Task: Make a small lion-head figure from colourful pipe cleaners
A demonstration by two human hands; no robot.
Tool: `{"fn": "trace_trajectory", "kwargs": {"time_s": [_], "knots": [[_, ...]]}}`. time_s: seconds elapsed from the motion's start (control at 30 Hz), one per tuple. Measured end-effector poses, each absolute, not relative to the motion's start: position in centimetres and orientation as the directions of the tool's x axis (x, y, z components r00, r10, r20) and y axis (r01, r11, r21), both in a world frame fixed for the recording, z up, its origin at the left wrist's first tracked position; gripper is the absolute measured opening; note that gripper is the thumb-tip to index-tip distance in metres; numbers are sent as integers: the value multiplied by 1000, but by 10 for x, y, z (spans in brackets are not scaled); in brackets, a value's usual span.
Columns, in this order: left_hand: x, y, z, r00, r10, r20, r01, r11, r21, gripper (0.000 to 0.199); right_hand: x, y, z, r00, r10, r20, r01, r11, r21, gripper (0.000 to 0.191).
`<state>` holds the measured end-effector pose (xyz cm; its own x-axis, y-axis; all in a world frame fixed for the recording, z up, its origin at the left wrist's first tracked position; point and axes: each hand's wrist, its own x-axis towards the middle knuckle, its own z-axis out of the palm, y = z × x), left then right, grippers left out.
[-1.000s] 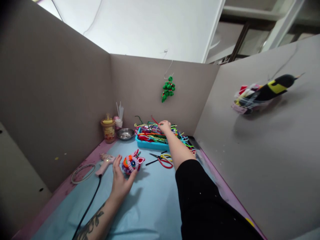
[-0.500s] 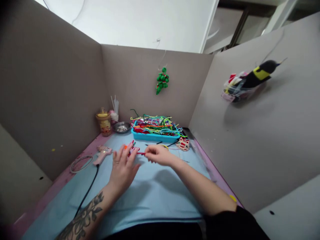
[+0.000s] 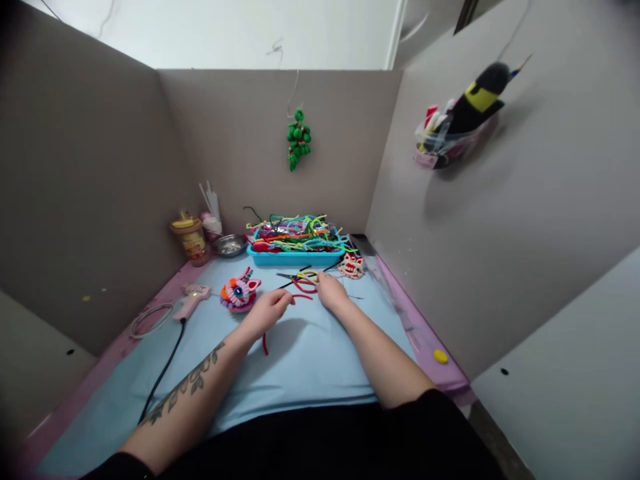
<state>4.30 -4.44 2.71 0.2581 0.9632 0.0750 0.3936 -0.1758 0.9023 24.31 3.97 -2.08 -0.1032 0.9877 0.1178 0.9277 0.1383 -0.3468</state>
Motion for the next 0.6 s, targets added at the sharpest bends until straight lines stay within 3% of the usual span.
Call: {"fn": "trace_trajectory", "kwargs": {"time_s": [0.13, 0.2, 0.27, 0.4, 0.6], "knots": [[48, -41, 21, 206, 976, -69, 33, 64, 997, 23, 242, 40, -22, -101, 989, 107, 906, 136, -401, 22], [50, -43, 13, 198, 972, -129, -106, 152, 983, 25, 244, 34, -16, -87, 970, 226, 842, 193, -504, 24], [52, -44, 5, 165, 974, -153, -179, 183, 967, 25, 244, 22, -8, -81, 905, 419, 687, 355, -634, 25], [55, -45, -5, 110, 985, -132, -232, 154, 960, 23, 233, -5, 4, -173, 779, 602, 447, 607, -657, 25], [56, -47, -10, 157, 987, -36, -161, 62, 985, 26, 213, -17, 0, -262, 758, 598, 437, 645, -626, 22]]}}
